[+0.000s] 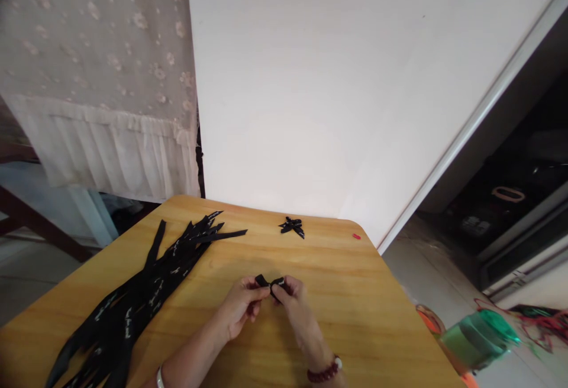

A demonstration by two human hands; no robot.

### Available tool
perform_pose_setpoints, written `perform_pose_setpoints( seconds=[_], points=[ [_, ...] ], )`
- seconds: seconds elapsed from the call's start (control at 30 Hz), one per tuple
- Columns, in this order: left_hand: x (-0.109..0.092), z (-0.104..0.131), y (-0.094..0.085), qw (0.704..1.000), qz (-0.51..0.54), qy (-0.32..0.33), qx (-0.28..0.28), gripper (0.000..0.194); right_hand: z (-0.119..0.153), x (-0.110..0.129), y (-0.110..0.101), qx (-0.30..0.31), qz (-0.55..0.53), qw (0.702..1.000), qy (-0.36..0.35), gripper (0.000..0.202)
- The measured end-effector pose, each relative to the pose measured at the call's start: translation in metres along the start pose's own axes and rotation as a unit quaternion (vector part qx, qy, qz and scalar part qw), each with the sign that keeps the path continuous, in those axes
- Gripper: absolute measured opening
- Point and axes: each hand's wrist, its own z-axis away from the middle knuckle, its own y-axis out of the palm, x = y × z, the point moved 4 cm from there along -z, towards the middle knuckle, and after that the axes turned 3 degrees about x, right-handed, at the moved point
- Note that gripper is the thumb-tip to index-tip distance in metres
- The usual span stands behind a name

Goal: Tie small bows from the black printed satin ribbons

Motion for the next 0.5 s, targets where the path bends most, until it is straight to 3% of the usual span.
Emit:
perform_pose_setpoints(
  seconds=[0.13,0.5],
  points=[
    [-0.0012,0.0018,0.0025,1.000,-0.009,-0.001,0.016,0.020,-0.0004,-0.0021,0.0000,-0.001,0.009,1.000,-0.002,0.022],
    [-0.0010,0.0007,0.0011,1.000,-0.027,-0.011,-0.006,0.019,0.0029,-0.0016,0.0003,-0.014,0.007,1.000,0.011,0.027]
  ],
)
